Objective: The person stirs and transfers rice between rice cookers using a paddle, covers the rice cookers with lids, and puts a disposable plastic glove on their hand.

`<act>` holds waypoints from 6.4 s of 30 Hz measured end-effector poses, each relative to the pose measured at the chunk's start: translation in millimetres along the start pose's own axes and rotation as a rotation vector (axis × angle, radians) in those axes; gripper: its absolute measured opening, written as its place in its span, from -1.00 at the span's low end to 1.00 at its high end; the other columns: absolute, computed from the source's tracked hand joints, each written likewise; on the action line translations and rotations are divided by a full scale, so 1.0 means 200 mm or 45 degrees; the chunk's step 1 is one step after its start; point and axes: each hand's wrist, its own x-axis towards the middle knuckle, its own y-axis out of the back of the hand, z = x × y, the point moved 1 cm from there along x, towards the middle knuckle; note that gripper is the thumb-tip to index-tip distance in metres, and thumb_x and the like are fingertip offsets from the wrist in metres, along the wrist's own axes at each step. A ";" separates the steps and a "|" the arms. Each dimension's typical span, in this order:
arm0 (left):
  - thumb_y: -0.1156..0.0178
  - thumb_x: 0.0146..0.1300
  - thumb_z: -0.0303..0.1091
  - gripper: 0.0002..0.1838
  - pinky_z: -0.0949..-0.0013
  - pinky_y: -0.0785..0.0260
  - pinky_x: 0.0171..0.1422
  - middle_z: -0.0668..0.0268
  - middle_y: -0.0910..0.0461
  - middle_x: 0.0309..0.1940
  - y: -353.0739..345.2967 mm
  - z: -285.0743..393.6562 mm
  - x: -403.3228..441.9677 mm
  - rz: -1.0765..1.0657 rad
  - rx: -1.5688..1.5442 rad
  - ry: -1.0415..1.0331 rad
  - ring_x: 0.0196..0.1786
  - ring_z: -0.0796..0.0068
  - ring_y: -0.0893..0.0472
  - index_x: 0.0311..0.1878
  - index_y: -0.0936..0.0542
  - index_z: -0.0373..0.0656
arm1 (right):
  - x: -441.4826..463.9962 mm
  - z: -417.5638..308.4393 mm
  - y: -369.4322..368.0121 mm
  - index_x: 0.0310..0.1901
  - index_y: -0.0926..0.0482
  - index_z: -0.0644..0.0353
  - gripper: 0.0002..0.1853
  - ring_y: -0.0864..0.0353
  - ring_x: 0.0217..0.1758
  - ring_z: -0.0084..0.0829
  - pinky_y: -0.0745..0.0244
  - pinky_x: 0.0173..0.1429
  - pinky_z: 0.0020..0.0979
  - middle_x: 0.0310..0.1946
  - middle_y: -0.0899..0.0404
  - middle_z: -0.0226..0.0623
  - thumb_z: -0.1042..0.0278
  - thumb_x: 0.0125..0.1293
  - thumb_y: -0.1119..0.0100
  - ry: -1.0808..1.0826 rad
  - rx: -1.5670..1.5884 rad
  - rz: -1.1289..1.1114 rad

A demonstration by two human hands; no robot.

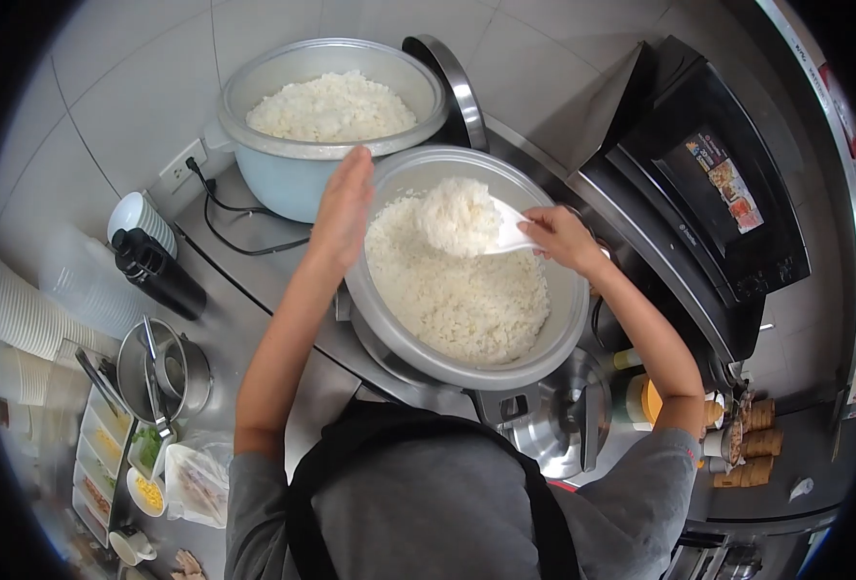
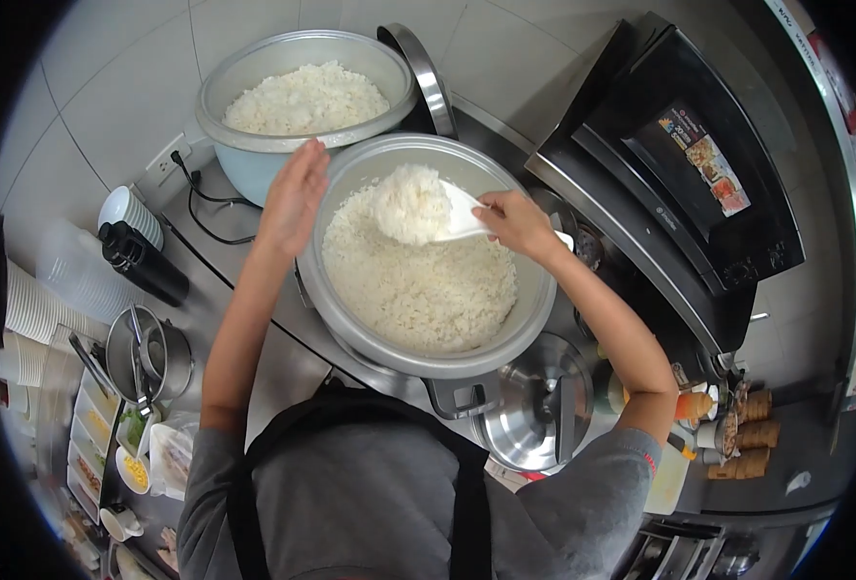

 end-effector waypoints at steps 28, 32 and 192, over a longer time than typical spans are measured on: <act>-0.01 0.34 -0.09 -0.39 0.29 -0.22 0.27 0.16 -0.36 0.21 0.33 0.24 0.44 0.161 -0.062 -0.237 0.21 0.35 -0.40 0.30 -0.22 -0.33 | 1.31 -0.88 -0.16 -0.28 -0.57 0.06 -0.85 -0.60 -0.26 -0.30 -0.27 -0.12 -0.15 -0.39 -0.61 -0.31 0.37 0.17 0.02 0.710 -1.303 1.043; -0.09 0.30 -0.12 -0.52 0.38 -0.25 0.20 0.18 -0.56 -0.02 0.23 0.17 0.34 -0.040 0.890 -0.191 0.08 0.37 -0.51 0.13 -0.48 -0.30 | 0.79 -0.90 0.10 -0.34 -0.59 0.09 -0.86 -0.54 -0.22 -0.32 -0.20 -0.06 -0.24 -0.47 -0.60 -0.33 0.39 0.10 -0.04 0.862 -1.414 1.138; -0.30 0.08 -0.26 -0.79 -0.10 0.08 0.39 0.27 -0.50 -0.17 0.50 0.07 0.37 0.328 1.695 -1.125 0.20 0.14 -0.36 -0.25 -0.56 -0.10 | 1.36 -0.61 0.08 -0.06 -0.59 0.25 -0.51 -0.45 0.00 -0.36 -0.23 0.00 -0.18 -0.16 -0.62 -0.19 -0.03 0.18 -0.19 0.187 0.101 0.793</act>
